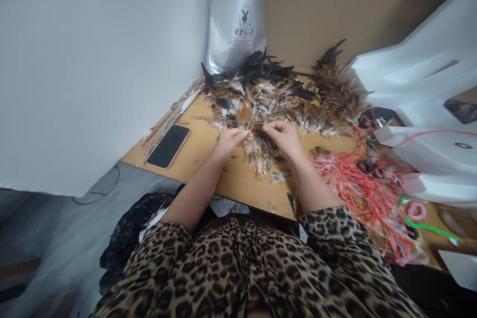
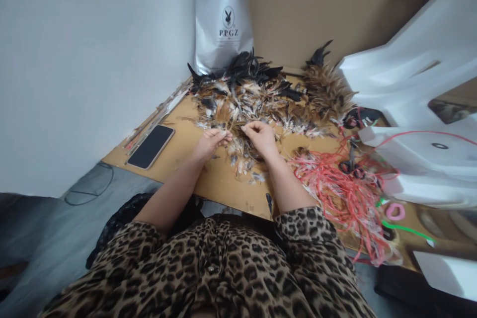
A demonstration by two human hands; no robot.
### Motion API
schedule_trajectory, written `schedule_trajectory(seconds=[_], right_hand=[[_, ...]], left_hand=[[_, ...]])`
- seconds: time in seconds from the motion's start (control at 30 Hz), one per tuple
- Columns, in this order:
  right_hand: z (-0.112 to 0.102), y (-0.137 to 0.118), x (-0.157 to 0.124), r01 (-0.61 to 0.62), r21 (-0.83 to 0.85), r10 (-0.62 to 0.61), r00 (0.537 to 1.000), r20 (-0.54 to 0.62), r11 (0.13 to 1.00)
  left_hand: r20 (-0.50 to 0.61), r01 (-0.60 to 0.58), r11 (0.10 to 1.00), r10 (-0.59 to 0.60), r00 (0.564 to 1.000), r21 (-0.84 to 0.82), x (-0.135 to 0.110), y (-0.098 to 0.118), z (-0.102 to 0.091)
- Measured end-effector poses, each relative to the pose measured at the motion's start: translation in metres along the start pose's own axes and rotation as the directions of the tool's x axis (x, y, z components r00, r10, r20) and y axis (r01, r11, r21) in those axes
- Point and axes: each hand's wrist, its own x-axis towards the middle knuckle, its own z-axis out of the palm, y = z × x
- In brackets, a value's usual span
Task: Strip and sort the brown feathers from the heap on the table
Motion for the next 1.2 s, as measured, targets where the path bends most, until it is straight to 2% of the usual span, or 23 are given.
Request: schedule_trajectory(seconds=[0.07, 0.13, 0.2, 0.3, 0.43, 0.7, 0.97, 1.2], right_hand=[[0.005, 0.002, -0.003, -0.098, 0.088, 0.086, 0.988, 0.131, 0.991], [0.011, 0.003, -0.005, -0.202, 0.194, 0.151, 0.956, 0.251, 0.96], [0.015, 0.004, -0.007, -0.276, 0.28, 0.172, 0.922, 0.346, 0.919], [0.017, 0.003, -0.008, -0.309, 0.34, 0.15, 0.894, 0.421, 0.888], [0.016, 0.004, -0.007, -0.27, 0.351, 0.124, 0.914, 0.386, 0.897], [0.011, 0.001, -0.005, -0.168, 0.213, 0.104, 0.954, 0.281, 0.963], [0.014, 0.0, -0.008, -0.088, 0.015, 0.083, 0.975, 0.207, 0.996], [0.015, 0.002, -0.007, -0.091, 0.035, 0.081, 0.972, 0.221, 0.995]], left_hand=[[0.064, 0.032, 0.998, -0.029, 0.998, -0.049, -0.002, 0.001, 0.001], [0.134, 0.087, 0.988, -0.07, 0.989, -0.129, -0.005, 0.002, 0.002], [0.177, 0.147, 0.972, -0.114, 0.978, -0.186, -0.006, 0.003, 0.002], [0.209, 0.233, 0.947, -0.188, 0.96, -0.222, -0.008, 0.005, 0.002], [0.213, 0.292, 0.928, -0.244, 0.946, -0.231, -0.008, 0.005, 0.002], [0.119, 0.191, 0.978, -0.18, 0.976, -0.086, -0.006, -0.002, 0.003], [0.127, 0.179, 0.983, -0.182, 0.975, 0.031, -0.007, -0.003, 0.006], [0.101, 0.142, 0.984, -0.154, 0.983, 0.11, -0.006, -0.003, 0.008]])
